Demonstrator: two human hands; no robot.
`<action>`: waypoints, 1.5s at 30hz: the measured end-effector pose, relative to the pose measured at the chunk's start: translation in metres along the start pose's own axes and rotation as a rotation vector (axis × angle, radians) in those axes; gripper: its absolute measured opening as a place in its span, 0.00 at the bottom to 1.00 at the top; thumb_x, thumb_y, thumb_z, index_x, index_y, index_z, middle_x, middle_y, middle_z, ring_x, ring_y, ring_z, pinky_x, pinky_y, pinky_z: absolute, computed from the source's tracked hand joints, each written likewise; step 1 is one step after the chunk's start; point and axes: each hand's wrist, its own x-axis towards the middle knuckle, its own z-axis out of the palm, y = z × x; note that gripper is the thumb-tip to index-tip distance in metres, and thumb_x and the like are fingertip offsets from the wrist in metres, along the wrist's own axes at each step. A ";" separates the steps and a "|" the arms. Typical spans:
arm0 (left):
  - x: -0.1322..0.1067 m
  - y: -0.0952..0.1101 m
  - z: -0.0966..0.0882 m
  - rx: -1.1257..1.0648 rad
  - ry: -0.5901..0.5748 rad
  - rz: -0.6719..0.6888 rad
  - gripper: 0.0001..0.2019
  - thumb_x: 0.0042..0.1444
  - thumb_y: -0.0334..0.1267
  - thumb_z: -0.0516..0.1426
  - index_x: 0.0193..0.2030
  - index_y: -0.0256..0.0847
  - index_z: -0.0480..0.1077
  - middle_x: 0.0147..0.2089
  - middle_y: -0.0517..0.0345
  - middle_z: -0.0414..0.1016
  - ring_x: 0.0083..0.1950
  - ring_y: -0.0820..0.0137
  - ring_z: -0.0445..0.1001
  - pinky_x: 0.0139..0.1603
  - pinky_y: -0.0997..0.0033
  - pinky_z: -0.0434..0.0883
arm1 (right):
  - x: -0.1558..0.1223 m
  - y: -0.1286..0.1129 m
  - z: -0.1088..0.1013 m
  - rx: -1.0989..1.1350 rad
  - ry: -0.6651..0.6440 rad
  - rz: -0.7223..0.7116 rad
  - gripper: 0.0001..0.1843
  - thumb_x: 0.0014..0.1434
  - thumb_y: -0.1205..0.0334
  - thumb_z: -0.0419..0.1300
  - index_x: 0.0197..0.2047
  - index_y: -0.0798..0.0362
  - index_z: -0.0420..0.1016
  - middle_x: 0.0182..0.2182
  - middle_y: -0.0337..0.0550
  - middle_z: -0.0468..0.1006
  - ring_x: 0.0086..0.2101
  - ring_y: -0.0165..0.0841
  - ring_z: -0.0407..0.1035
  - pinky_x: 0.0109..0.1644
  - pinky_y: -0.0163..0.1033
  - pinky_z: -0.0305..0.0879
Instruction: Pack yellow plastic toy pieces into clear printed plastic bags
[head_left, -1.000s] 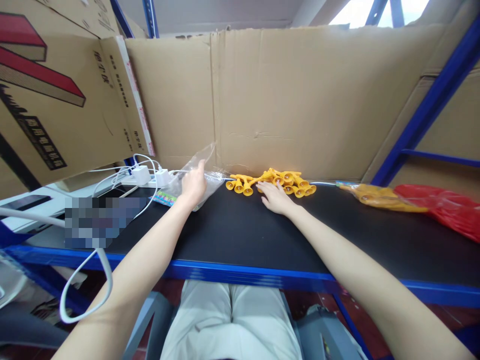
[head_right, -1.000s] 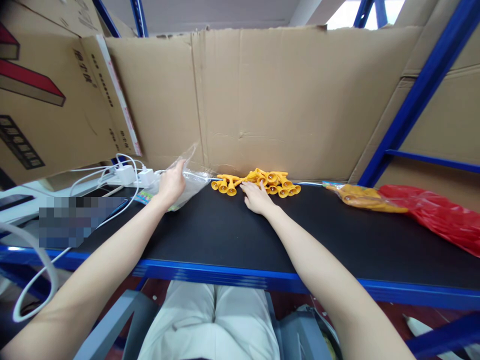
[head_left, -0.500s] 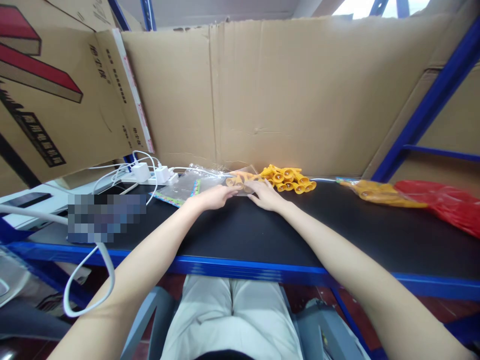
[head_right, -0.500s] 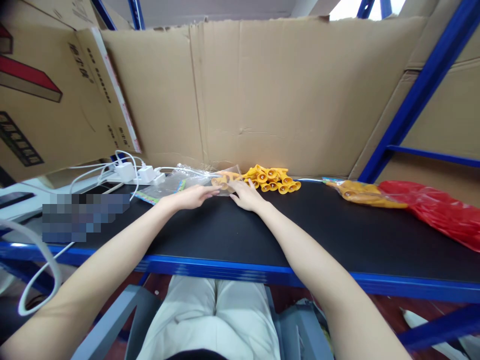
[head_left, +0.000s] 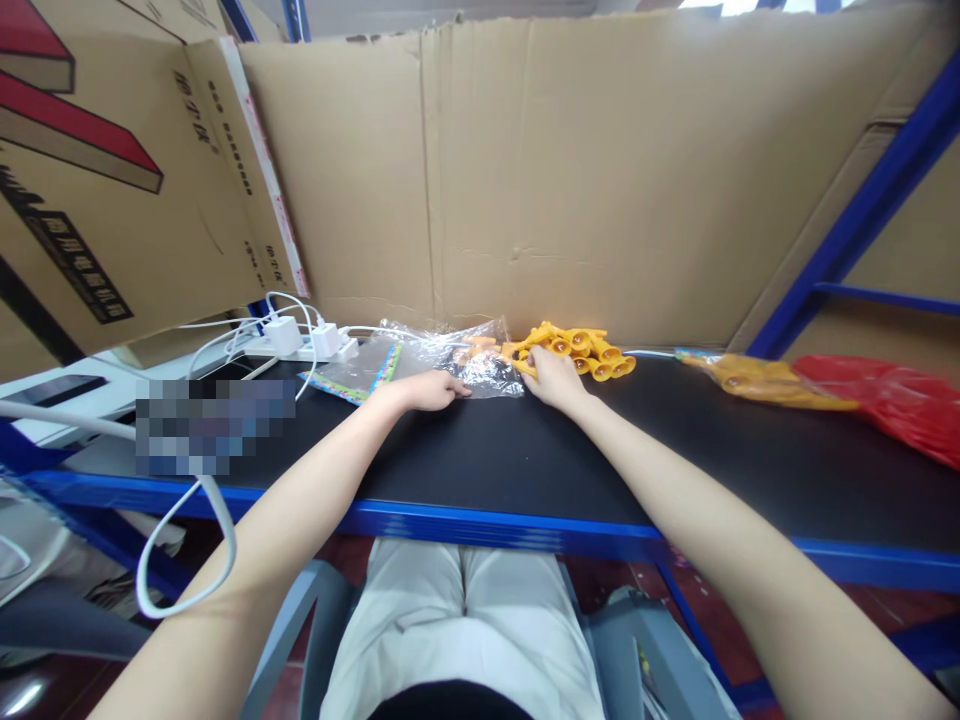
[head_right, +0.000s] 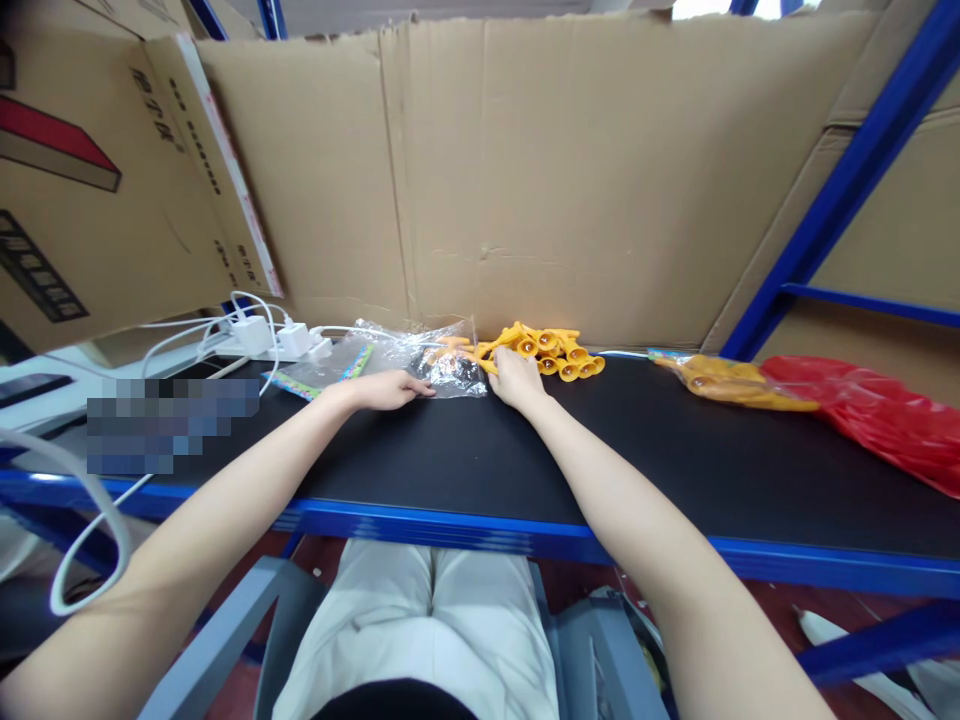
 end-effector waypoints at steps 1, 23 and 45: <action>0.001 -0.001 0.000 -0.009 0.005 -0.006 0.24 0.50 0.25 0.44 0.52 0.40 0.69 0.56 0.58 0.67 0.58 0.72 0.65 0.58 0.74 0.59 | 0.000 0.001 0.000 0.005 -0.019 0.013 0.14 0.56 0.59 0.50 0.44 0.57 0.66 0.38 0.53 0.75 0.39 0.43 0.68 0.42 0.45 0.59; 0.012 -0.025 0.006 -0.268 0.078 -0.067 0.20 0.36 0.26 0.44 0.35 0.36 0.71 0.44 0.56 0.76 0.47 0.69 0.71 0.51 0.72 0.64 | -0.002 0.043 -0.073 0.634 -0.046 0.149 0.25 0.46 0.53 0.63 0.46 0.57 0.75 0.37 0.47 0.77 0.32 0.33 0.71 0.35 0.36 0.67; 0.002 -0.005 -0.007 -0.047 0.153 -0.222 0.10 0.39 0.26 0.49 0.21 0.35 0.71 0.24 0.57 0.72 0.28 0.70 0.69 0.29 0.75 0.63 | -0.006 0.045 -0.069 0.491 -0.761 0.002 0.19 0.43 0.50 0.62 0.36 0.53 0.73 0.28 0.43 0.75 0.30 0.33 0.69 0.30 0.35 0.61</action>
